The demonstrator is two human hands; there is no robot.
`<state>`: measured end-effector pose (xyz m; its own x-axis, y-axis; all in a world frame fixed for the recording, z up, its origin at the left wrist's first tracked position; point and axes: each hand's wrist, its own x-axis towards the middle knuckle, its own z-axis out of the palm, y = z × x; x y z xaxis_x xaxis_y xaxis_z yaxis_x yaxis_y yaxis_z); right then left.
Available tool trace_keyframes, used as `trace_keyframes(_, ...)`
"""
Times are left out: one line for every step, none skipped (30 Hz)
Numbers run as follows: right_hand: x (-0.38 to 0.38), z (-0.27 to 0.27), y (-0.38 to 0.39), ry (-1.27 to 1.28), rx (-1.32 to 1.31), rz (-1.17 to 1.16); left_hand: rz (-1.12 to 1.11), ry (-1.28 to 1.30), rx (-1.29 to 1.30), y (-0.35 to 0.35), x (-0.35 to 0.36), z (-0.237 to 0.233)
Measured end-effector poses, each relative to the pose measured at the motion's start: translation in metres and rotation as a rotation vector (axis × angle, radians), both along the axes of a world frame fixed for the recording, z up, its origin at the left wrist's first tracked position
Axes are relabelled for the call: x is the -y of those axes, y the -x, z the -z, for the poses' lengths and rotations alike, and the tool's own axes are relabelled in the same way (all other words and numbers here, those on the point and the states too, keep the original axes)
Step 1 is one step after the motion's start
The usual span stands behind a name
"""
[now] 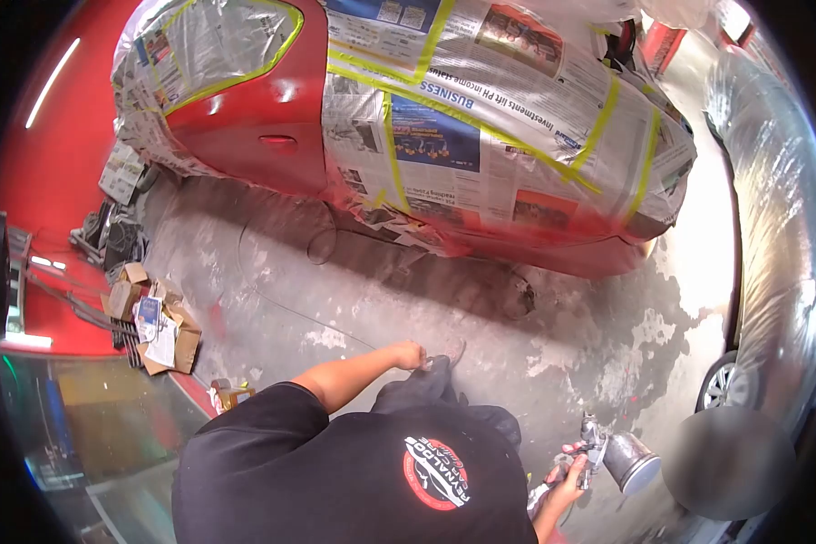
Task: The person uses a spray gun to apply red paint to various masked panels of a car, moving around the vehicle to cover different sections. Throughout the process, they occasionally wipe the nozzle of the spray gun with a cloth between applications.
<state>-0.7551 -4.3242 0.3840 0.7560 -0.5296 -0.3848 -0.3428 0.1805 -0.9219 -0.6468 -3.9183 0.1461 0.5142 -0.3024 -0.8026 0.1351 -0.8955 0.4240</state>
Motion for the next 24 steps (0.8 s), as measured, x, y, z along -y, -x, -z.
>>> trace_keyframes(0.015,0.007,-0.005,0.001,0.001,-0.025,-0.024,0.008,-0.044,0.000,0.008,-0.009)
trace_keyframes(0.032,0.019,-0.010,0.001,0.002,-0.050,-0.040,0.013,-0.092,0.004,0.013,-0.007)
trace_keyframes(0.049,0.028,-0.011,0.001,0.001,-0.074,-0.056,0.019,-0.142,0.012,0.015,-0.004)
trace_keyframes(0.059,0.030,-0.016,-0.017,-0.017,-0.063,-0.072,0.025,-0.193,0.023,0.018,-0.001)
trace_keyframes(0.072,0.037,-0.018,-0.025,-0.022,-0.099,-0.120,-0.004,-0.191,0.038,0.020,0.004)
trace_keyframes(0.086,0.047,-0.020,-0.033,-0.025,-0.135,-0.170,-0.032,-0.186,0.059,0.023,0.010)
trace_keyframes(0.103,0.056,-0.022,-0.039,-0.025,-0.175,-0.222,-0.059,-0.180,0.080,0.031,0.012)
trace_keyframes(0.116,0.061,-0.024,-0.057,-0.006,-0.219,-0.209,-0.083,-0.230,0.101,0.041,0.007)
trace_keyframes(0.136,0.079,-0.023,-0.066,0.008,-0.253,-0.251,-0.111,-0.300,0.117,0.057,0.001)
trace_keyframes(0.151,0.090,-0.024,-0.072,0.008,-0.292,-0.292,-0.142,-0.368,0.132,0.073,-0.006)
trace_keyframes(0.164,0.100,-0.022,-0.080,0.006,-0.323,-0.381,-0.176,-0.460,0.149,0.092,-0.016)
trace_keyframes(0.174,0.108,-0.020,-0.101,0.004,-0.339,-0.430,-0.250,-0.289,0.163,0.120,-0.050)
trace_keyframes(0.185,0.115,-0.020,-0.119,0.003,-0.359,-0.462,-0.316,-0.283,0.169,0.138,-0.073)
trace_keyframes(0.193,0.124,-0.022,-0.135,0.003,-0.380,-0.495,-0.381,-0.277,0.172,0.152,-0.091)
trace_keyframes(0.200,0.134,-0.022,-0.146,-0.009,-0.383,-0.527,-0.441,-0.274,0.175,0.164,-0.103)
trace_keyframes(0.206,0.145,-0.021,-0.152,-0.023,-0.386,-0.590,-0.449,-0.259,0.180,0.170,-0.109)
trace_keyframes(0.209,0.155,-0.020,-0.158,-0.035,-0.384,-0.627,-0.454,-0.245,0.182,0.171,-0.109)
trace_keyframes(0.212,0.166,-0.020,-0.170,-0.044,-0.384,-0.663,-0.458,-0.232,0.185,0.173,-0.107)
trace_keyframes(0.212,0.174,-0.022,-0.173,-0.052,-0.376,-0.698,-0.461,-0.222,0.185,0.175,-0.105)
trace_keyframes(0.210,0.183,-0.024,-0.177,-0.062,-0.367,-0.712,-0.426,-0.186,0.185,0.177,-0.105)
trace_keyframes(0.209,0.191,-0.024,-0.180,-0.076,-0.357,-0.726,-0.404,-0.165,0.188,0.182,-0.097)
trace_keyframes(0.207,0.198,-0.025,-0.175,-0.086,-0.353,-0.740,-0.381,-0.144,0.189,0.184,-0.085)
trace_keyframes(0.206,0.204,-0.027,-0.188,-0.085,-0.340,-0.754,-0.359,-0.120,0.188,0.187,-0.075)
trace_keyframes(0.203,0.210,-0.028,-0.203,-0.084,-0.324,-0.740,-0.341,-0.122,0.189,0.192,-0.065)
